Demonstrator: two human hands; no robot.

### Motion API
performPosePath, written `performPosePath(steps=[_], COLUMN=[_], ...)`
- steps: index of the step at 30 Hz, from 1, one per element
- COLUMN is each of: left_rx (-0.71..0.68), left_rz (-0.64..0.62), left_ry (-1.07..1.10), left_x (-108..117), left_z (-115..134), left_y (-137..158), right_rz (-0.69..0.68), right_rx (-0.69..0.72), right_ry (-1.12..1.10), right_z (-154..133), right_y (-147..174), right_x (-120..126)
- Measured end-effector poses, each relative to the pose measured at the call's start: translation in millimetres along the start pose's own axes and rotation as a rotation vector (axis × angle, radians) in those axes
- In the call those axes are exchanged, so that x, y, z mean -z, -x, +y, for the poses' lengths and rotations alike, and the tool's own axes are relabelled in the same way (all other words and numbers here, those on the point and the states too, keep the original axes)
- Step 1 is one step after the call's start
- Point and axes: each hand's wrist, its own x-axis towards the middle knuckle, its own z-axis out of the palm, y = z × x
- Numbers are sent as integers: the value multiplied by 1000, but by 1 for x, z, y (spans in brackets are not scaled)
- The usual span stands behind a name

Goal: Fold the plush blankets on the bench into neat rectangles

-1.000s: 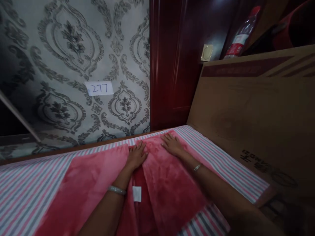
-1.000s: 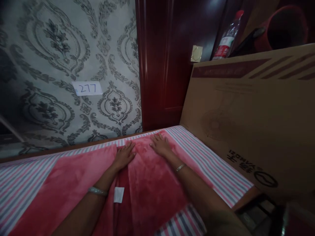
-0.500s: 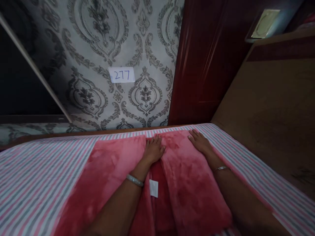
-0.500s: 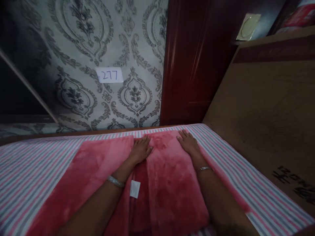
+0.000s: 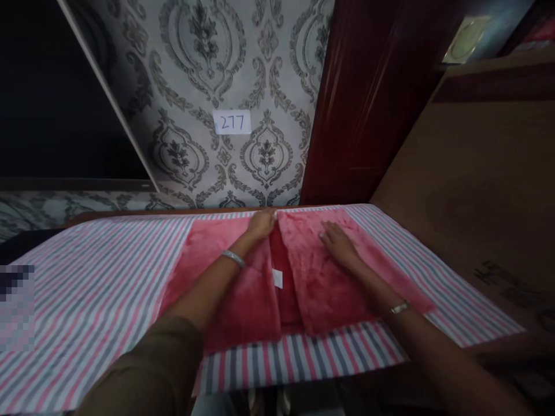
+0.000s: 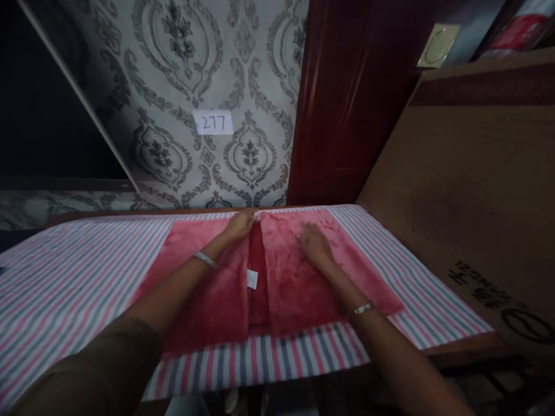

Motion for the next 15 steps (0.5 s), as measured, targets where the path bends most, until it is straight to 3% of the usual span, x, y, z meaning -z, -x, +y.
performPosePath(steps=[3,6,9,15], left_rx=[164,241,242,226], left_rz=[-51,-103,-91,-56], left_ry=[-66,-121,-157,-164], left_x=[14,14,5,-12], left_z=[-31,-50,-54,-61], left_y=[5,9,6,-9], right_rz=[9,-124,-212,-211], right_rx=[388,638,678,639], right_ry=[-144,-172,-192,-243], right_z=[-65,-119,-139,-132], right_y=[57,102,124,139], right_x=[-10,-24,-39,-51])
